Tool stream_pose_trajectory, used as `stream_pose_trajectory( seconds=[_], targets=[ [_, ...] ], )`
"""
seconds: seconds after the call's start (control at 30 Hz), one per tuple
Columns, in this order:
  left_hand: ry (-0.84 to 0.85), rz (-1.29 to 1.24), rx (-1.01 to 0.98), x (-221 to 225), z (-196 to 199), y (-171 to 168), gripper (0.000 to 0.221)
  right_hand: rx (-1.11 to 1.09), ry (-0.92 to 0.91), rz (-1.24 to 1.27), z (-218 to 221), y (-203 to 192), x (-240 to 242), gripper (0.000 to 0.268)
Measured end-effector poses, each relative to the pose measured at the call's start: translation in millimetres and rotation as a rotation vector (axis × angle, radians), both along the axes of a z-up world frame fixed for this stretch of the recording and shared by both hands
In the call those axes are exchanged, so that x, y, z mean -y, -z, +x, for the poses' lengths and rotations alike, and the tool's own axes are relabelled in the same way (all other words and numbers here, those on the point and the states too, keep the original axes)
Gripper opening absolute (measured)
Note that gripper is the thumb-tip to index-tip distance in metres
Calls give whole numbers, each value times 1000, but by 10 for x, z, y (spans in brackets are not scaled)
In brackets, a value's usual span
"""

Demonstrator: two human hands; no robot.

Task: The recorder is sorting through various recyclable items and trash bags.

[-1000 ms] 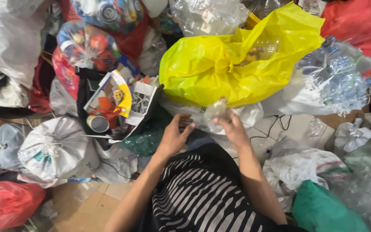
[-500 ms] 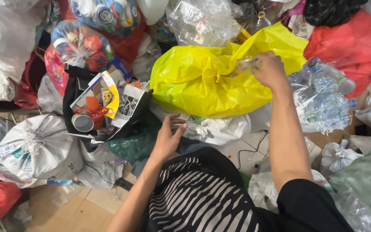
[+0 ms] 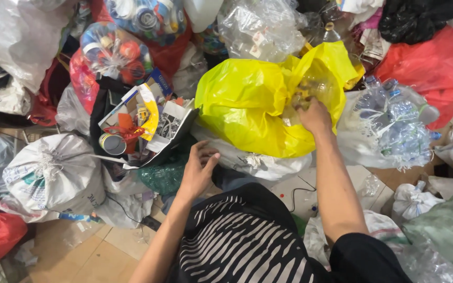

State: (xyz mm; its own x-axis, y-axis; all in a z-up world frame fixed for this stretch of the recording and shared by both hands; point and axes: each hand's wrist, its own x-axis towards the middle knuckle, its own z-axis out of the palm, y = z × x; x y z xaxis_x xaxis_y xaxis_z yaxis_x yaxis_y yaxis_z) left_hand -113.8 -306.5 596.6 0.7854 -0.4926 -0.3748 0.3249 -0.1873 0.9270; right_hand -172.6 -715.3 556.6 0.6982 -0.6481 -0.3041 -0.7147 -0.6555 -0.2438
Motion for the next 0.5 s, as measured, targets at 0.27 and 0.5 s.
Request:
stream_pose_trajectory(
  seconds=[0.27, 0.5],
  targets=[
    [-145, 34, 15, -376, 119, -131, 56, 530, -183, -150, 10, -579, -856, 47],
    [-350, -3, -8, -865, 134, -181, 56, 839, -292, -25, 472, -1094, -2147, 32]
  ],
)
